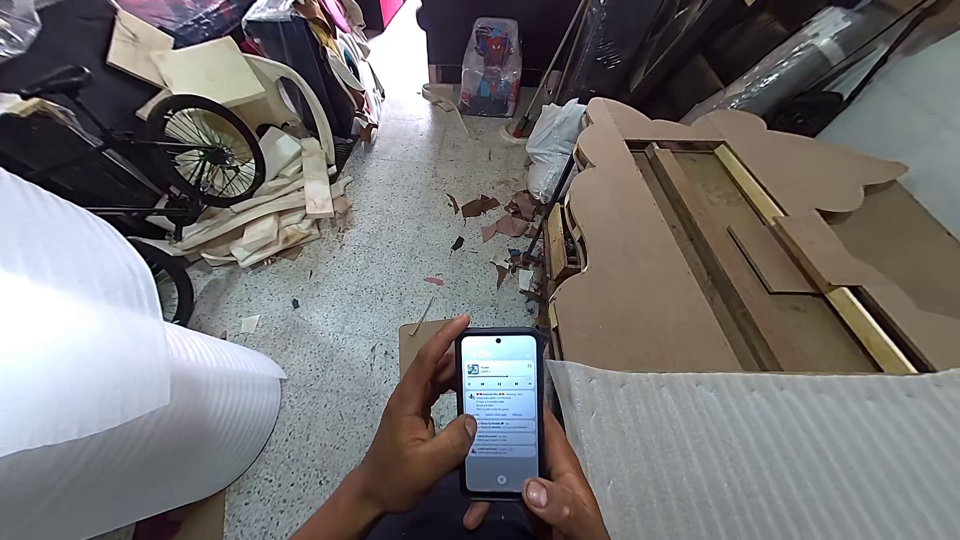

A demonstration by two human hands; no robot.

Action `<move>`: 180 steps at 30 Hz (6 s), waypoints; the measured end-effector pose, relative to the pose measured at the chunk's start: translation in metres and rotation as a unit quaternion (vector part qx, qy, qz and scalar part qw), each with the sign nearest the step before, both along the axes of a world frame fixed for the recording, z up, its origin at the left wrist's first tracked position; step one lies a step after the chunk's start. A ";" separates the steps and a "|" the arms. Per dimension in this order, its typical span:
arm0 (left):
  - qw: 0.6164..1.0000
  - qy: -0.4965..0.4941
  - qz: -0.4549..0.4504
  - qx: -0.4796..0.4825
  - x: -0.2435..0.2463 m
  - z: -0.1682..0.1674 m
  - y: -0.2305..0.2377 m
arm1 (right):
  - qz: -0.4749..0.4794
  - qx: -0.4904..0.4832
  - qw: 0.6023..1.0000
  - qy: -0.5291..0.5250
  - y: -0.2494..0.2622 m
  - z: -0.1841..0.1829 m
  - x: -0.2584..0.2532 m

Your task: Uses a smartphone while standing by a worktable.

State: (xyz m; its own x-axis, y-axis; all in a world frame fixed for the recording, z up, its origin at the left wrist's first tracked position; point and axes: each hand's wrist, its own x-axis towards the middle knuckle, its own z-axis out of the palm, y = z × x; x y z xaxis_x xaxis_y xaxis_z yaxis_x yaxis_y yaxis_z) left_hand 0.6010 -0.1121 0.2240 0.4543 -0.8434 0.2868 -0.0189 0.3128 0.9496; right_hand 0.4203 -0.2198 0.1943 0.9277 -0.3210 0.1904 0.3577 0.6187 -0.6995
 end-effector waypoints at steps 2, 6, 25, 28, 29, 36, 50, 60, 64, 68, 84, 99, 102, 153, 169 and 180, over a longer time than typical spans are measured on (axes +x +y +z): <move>1.000 0.002 -0.003 -0.001 0.003 -0.001 0.004 | -0.004 -0.001 1.000 0.004 0.004 0.001 0.002; 1.000 0.003 -0.018 -0.004 0.009 -0.002 0.010 | -0.008 0.001 1.000 0.003 0.012 0.001 0.006; 0.998 0.005 -0.059 -0.010 0.027 -0.006 0.035 | -0.042 -0.009 0.999 0.018 0.048 0.002 0.013; 0.998 0.003 -0.068 -0.009 0.026 -0.006 0.034 | -0.050 -0.005 0.999 0.017 0.050 0.001 0.011; 0.997 0.003 -0.071 -0.008 0.026 -0.006 0.033 | -0.053 -0.003 0.998 0.017 0.050 0.000 0.010; 0.997 -0.003 -0.075 -0.005 0.020 -0.005 0.022 | -0.063 0.002 0.998 0.006 0.043 -0.003 0.004; 0.998 -0.003 -0.068 0.001 -0.004 -0.002 -0.015 | -0.060 0.004 0.998 -0.005 0.005 -0.006 -0.016; 0.998 -0.010 -0.069 -0.001 -0.014 0.000 -0.043 | -0.054 0.005 0.998 -0.010 -0.025 -0.002 -0.025; 0.998 -0.010 -0.066 -0.004 -0.016 0.000 -0.052 | -0.048 0.007 0.999 -0.010 -0.035 -0.002 -0.026; 0.998 -0.016 -0.063 -0.002 -0.016 0.002 -0.059 | -0.042 0.010 0.999 -0.016 -0.044 -0.003 -0.025; 0.999 -0.010 -0.051 -0.005 -0.011 0.004 -0.081 | -0.042 0.006 0.999 -0.019 -0.066 -0.003 -0.016; 0.998 -0.012 -0.061 -0.009 0.001 0.002 -0.082 | -0.045 0.003 0.999 -0.023 -0.066 -0.004 -0.006; 0.998 -0.011 -0.060 -0.010 0.003 0.002 -0.080 | -0.046 0.001 0.999 -0.022 -0.064 -0.005 -0.004; 0.987 0.006 -0.153 -0.048 -0.031 -0.018 -0.046 | -0.109 -0.007 0.994 0.024 -0.034 0.010 -0.029; 0.983 0.002 -0.178 -0.045 -0.048 -0.012 -0.076 | -0.137 -0.014 0.990 0.005 -0.053 0.001 -0.052; 0.982 0.004 -0.184 -0.038 -0.054 -0.012 -0.089 | -0.138 -0.002 0.990 -0.003 -0.063 0.001 -0.057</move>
State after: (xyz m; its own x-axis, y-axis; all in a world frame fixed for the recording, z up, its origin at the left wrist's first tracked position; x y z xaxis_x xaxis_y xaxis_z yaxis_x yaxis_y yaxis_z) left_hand 0.5474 -0.2009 0.2119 0.1241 -0.9271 0.3535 0.1159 0.3674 0.9228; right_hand 0.3633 -0.2829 0.1953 0.8031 -0.5619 0.1982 0.5178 0.4936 -0.6987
